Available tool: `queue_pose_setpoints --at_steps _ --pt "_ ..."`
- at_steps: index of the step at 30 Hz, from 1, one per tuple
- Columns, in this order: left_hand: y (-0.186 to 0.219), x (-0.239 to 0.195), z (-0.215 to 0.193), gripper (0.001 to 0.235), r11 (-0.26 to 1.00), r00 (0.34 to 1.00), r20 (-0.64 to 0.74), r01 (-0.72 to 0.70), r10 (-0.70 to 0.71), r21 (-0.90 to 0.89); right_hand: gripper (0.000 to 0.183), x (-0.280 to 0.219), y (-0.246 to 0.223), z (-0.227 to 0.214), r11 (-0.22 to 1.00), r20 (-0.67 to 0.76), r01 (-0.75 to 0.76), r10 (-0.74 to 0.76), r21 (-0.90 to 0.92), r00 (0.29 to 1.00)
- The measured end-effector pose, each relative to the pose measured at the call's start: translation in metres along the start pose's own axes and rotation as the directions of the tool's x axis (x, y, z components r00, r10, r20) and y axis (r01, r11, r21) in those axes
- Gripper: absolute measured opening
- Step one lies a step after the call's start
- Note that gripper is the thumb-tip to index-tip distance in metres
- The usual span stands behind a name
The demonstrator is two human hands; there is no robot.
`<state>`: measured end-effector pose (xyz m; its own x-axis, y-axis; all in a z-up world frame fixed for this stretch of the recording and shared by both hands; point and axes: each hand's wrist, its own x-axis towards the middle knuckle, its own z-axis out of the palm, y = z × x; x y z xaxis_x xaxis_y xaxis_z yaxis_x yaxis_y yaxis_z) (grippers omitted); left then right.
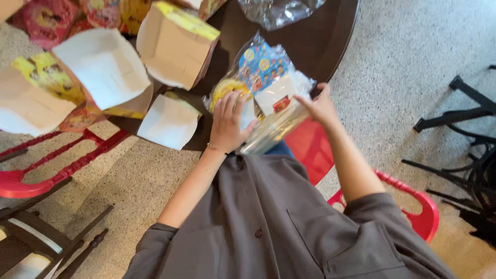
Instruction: The person assembles small, flat-packed paper boxes by folding the sides and tucking the flaps to form a cube shape. They handle multiple boxes one by one, placing the finished ones on the table.
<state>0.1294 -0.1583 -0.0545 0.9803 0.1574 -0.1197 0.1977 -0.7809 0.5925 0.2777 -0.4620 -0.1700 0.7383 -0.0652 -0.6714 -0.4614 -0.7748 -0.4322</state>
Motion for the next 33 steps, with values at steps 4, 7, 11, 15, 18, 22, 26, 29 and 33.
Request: queue_pose_setpoints --at_steps 4,7,11,15,18,22,26,29,33 --pt "0.016 0.061 0.018 0.128 0.937 0.993 -0.082 0.112 -0.09 0.332 0.091 -0.034 0.027 0.015 0.97 0.194 -0.041 -0.006 0.238 0.981" --pt "0.013 0.077 0.031 0.129 0.946 0.946 0.138 0.268 -0.294 0.183 0.064 -0.037 0.021 0.002 0.872 0.29 -0.194 0.063 0.449 0.955" --pt "-0.001 0.077 0.051 0.108 0.909 0.899 0.147 0.396 -0.412 0.129 0.038 -0.023 -0.018 -0.036 0.836 0.198 0.089 -0.23 0.542 0.953" --pt "-0.01 0.062 0.07 0.095 0.922 0.917 0.102 0.387 -0.387 0.019 0.034 -0.003 -0.058 -0.09 0.884 0.342 0.04 -0.222 0.467 0.913" --pt "-0.023 0.062 0.073 0.081 0.906 0.907 0.124 0.414 -0.402 -0.091 0.037 0.011 -0.085 -0.097 0.909 0.324 0.038 -0.187 0.415 0.927" --pt "-0.032 0.061 0.089 0.064 0.916 0.947 0.021 0.314 -0.319 -0.248 0.042 -0.001 -0.082 -0.065 0.613 0.282 -0.132 -0.154 0.779 0.947" --pt "-0.035 0.038 0.096 0.042 0.836 0.913 0.023 0.384 -0.408 -0.392 0.067 -0.051 -0.068 -0.013 0.808 0.347 -0.034 -0.214 0.588 0.913" --pt "-0.039 0.055 0.103 0.033 0.79 0.91 -0.002 0.359 -0.415 -0.498 0.066 -0.035 -0.086 -0.01 0.836 0.224 0.154 -0.311 0.526 0.924" --pt "-0.014 0.027 0.106 0.024 0.715 0.91 0.011 0.332 -0.414 -0.616 0.047 -0.014 -0.095 -0.048 0.832 0.265 0.047 -0.229 0.553 0.936"
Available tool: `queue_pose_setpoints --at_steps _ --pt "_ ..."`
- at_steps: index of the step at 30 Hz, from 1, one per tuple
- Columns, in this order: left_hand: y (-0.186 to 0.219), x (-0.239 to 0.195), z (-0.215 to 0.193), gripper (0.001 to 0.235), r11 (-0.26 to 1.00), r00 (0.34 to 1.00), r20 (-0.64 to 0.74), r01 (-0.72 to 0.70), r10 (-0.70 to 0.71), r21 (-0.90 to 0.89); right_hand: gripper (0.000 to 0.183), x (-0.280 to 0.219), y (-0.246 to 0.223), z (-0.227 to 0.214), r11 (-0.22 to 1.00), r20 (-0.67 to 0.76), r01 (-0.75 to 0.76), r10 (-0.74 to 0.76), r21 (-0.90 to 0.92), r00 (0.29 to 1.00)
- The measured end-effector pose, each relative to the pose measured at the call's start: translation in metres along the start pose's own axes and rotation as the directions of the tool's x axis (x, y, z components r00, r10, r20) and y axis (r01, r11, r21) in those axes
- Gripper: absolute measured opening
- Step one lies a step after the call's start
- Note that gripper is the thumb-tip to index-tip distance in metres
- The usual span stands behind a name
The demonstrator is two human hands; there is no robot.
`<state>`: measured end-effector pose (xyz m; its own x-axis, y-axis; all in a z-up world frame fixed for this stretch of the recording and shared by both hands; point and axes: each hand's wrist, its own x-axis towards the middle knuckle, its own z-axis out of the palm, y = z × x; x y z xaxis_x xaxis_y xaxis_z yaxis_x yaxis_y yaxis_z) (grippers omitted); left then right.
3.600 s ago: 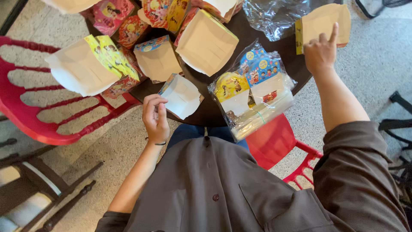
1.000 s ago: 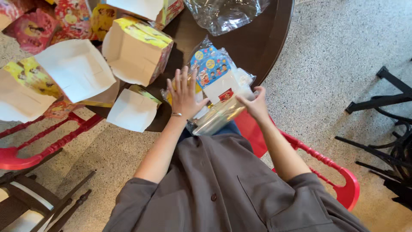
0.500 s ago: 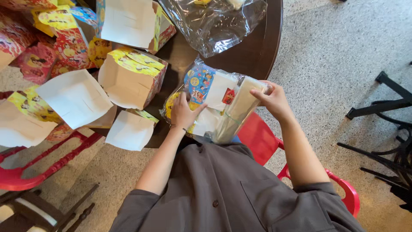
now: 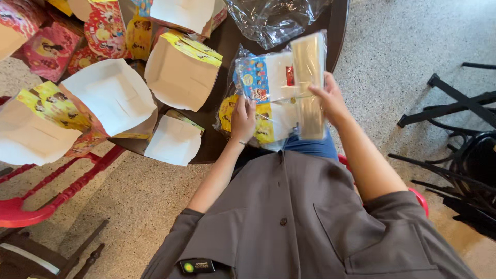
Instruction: The person assembles small, flat-packed paper boxes by folding the sides and tucking the flaps to form a cube shape. They handle multiple boxes one by one, placing the finished ones on the table.
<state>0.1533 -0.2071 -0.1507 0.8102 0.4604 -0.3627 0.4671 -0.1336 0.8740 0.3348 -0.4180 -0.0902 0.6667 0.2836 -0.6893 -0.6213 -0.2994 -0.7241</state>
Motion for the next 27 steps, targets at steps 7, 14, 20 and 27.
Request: queue_pose_setpoints --at_steps 7,14,20,27 --pt "0.022 0.001 0.022 0.026 0.683 0.995 0.041 0.093 -0.093 -0.725 0.058 0.096 -0.064 -0.047 0.993 0.318 -0.05 0.015 0.103 0.948" --pt "0.03 0.047 0.099 0.066 -0.052 0.922 0.134 0.123 -0.364 -0.991 0.068 0.233 -0.02 -0.058 0.98 0.58 -0.176 0.087 0.098 0.81" --pt "0.121 0.061 0.156 0.055 0.685 0.895 -0.311 -0.008 -0.321 -0.729 0.072 0.259 -0.019 -0.062 0.908 0.72 0.367 -0.116 -0.202 0.684" --pt "0.257 0.103 0.184 0.038 0.938 0.917 -0.214 -0.348 0.337 -0.013 0.064 0.238 -0.047 -0.073 0.879 0.823 -0.364 -0.052 0.306 0.565"
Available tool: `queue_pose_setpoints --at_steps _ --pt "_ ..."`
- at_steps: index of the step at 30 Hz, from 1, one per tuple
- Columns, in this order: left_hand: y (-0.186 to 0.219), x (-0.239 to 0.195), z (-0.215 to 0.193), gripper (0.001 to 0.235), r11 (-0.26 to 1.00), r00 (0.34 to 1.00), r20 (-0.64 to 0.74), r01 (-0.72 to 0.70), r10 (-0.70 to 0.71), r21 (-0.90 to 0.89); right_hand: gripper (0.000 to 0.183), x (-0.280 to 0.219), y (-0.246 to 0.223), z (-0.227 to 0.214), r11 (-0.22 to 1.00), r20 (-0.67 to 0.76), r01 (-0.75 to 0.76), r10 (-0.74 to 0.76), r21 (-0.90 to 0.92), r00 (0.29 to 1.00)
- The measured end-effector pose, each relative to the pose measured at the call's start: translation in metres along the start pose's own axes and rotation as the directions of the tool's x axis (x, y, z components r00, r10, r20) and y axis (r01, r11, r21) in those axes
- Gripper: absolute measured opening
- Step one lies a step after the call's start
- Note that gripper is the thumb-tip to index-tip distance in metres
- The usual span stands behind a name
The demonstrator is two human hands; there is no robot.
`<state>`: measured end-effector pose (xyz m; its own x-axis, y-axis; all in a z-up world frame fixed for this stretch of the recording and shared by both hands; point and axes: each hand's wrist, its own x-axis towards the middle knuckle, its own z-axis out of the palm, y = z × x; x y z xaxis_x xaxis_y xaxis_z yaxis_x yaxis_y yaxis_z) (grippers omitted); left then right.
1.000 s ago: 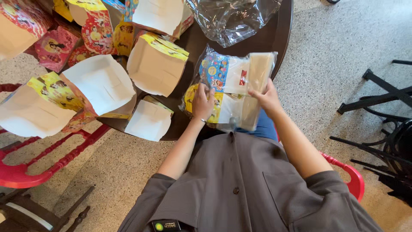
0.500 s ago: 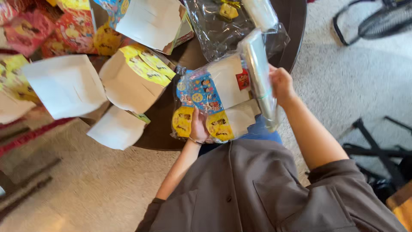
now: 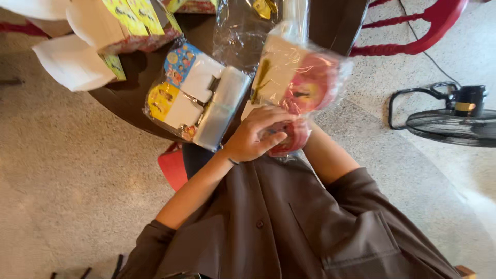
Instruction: The person assembles small, flat-packed paper boxes by folding the sides and tucking the flaps to form a cube shape. They handle multiple boxes one by one, placing the finished ones on the table.
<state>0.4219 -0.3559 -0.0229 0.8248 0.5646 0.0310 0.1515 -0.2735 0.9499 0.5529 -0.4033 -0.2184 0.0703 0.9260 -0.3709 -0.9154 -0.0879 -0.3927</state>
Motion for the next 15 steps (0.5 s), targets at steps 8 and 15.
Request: queue_pose_setpoints --at_steps 8,15 --pt "0.036 0.01 -0.03 0.051 0.883 0.944 -0.329 0.146 0.011 0.446 0.058 0.035 -0.039 -0.001 0.992 0.156 -0.029 0.01 0.122 0.988" --pt "0.02 0.081 -0.058 0.089 0.877 0.913 -0.382 0.064 0.141 0.476 0.053 0.079 -0.024 -0.013 0.991 0.151 -0.033 0.013 0.128 0.988"
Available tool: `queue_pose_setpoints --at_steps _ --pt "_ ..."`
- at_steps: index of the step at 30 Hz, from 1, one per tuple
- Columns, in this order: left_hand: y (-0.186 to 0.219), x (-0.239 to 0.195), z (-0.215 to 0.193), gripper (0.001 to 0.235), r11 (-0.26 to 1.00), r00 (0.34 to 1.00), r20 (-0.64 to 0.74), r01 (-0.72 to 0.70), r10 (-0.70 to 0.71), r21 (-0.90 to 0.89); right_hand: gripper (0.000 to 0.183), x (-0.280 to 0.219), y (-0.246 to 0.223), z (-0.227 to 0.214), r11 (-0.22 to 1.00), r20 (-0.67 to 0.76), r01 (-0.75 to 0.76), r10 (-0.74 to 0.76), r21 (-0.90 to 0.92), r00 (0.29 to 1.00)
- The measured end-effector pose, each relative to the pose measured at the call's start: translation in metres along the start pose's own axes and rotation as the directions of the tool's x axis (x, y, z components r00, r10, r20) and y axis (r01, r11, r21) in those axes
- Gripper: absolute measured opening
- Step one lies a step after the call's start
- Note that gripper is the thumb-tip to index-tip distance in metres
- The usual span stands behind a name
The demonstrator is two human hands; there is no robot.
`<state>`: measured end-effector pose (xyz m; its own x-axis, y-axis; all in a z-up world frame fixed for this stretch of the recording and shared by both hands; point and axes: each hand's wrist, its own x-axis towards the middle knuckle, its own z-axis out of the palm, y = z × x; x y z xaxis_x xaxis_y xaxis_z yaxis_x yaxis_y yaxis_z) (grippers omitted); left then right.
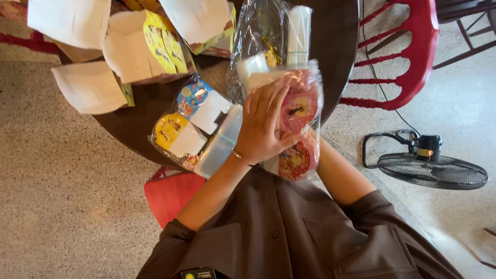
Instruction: The person assembles small, flat-packed paper boxes by folding the sides and tucking the flaps to form a cube shape. They handle multiple boxes one by one, placing the finished ones on the table.
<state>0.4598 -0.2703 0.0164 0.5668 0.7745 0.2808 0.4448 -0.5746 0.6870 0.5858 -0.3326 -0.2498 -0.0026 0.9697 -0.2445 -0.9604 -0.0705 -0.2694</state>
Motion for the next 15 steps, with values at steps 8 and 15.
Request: queue_pose_setpoints --at_steps 8,15 --pt "-0.033 -0.01 0.024 0.055 0.944 0.953 0.083 0.3 -0.291 -0.136 0.043 -0.005 -0.011 -0.007 0.901 -0.406 -0.314 0.177 -0.299 0.896" --pt "-0.026 -0.028 0.046 0.014 0.914 0.906 -0.156 0.367 -0.393 -0.172 0.053 0.001 -0.103 0.097 -0.052 0.01 0.026 0.285 -0.998 0.959"
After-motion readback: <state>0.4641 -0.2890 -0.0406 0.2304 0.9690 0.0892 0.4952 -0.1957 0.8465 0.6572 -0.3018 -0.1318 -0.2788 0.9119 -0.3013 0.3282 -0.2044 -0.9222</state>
